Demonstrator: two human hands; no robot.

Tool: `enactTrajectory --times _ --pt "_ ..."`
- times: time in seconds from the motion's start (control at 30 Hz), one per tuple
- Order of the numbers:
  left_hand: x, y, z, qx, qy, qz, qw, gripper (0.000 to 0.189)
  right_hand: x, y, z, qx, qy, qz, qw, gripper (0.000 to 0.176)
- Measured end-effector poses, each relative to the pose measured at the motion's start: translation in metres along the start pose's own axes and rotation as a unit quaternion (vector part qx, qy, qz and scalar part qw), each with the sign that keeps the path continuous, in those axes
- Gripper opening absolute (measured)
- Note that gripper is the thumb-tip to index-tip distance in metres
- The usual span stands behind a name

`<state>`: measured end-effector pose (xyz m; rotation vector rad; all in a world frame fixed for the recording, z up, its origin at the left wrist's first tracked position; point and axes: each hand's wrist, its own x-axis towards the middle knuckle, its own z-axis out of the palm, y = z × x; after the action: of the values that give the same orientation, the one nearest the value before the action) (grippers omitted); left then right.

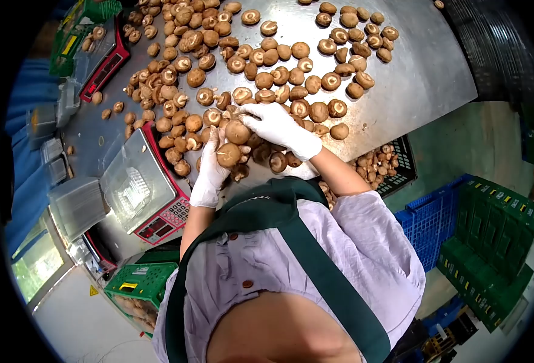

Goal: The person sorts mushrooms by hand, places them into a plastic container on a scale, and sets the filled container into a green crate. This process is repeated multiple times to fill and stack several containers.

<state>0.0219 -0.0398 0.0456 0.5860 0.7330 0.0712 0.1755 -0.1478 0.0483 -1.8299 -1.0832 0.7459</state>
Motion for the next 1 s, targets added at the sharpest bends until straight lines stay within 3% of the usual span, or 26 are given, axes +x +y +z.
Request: enactTrajectory --times 0.3,0.4,0.43,0.47,0.5,0.53,0.63,0.7,0.8,0.87,0.9,0.93,0.97,1.0 --pt "-0.003 0.000 0.010 0.030 -0.071 0.133 0.988 0.079 -0.018 -0.004 -0.012 0.105 0.012 0.080 0.991 0.026" --pt "0.005 -0.007 0.006 0.008 -0.045 0.168 0.985 0.074 -0.024 -0.013 -0.010 0.053 0.018 0.104 0.993 0.025" --pt "0.008 -0.009 0.004 0.007 -0.026 0.185 0.982 0.072 -0.025 -0.013 -0.006 0.036 0.054 0.049 0.997 0.028" --pt "0.011 -0.011 0.003 -0.052 -0.026 0.199 0.978 0.059 -0.028 -0.016 -0.004 0.022 0.035 0.064 0.997 0.029" --pt "0.013 -0.013 0.003 -0.052 -0.029 0.197 0.979 0.059 -0.030 -0.022 -0.002 0.008 0.016 0.080 0.997 0.031" --pt "0.015 -0.014 0.005 -0.027 0.011 0.227 0.973 0.054 -0.029 -0.031 -0.002 0.039 -0.029 0.084 0.995 0.042" --pt "0.018 -0.015 0.014 -0.023 0.061 0.239 0.969 0.047 -0.028 -0.015 0.030 -0.022 0.108 -0.091 0.990 0.051" --pt "0.033 -0.019 -0.011 -0.105 -0.005 0.225 0.969 0.044 -0.028 -0.007 0.033 0.007 0.145 -0.120 0.982 0.050" --pt "0.019 -0.003 -0.013 -0.154 -0.054 0.137 0.977 0.041 -0.041 -0.024 -0.011 0.057 -0.038 0.032 0.997 0.046" --pt "0.011 0.009 -0.015 -0.226 -0.021 0.091 0.970 0.044 -0.056 -0.030 -0.046 0.064 -0.124 0.104 0.985 0.036" --pt "0.008 0.011 -0.017 -0.258 -0.002 0.086 0.962 0.046 -0.068 -0.024 -0.065 0.051 -0.157 0.042 0.985 0.031" --pt "0.004 0.013 -0.020 -0.253 -0.047 0.096 0.961 0.048 -0.083 -0.004 -0.076 0.066 -0.205 0.036 0.976 0.029" --pt "-0.001 0.016 -0.021 -0.248 -0.092 0.107 0.958 0.049 -0.095 0.001 -0.098 0.118 -0.332 0.066 0.934 0.031" --pt "-0.006 0.020 -0.018 -0.218 -0.069 0.108 0.968 0.048 -0.111 0.008 -0.113 0.097 -0.327 0.043 0.939 0.034"
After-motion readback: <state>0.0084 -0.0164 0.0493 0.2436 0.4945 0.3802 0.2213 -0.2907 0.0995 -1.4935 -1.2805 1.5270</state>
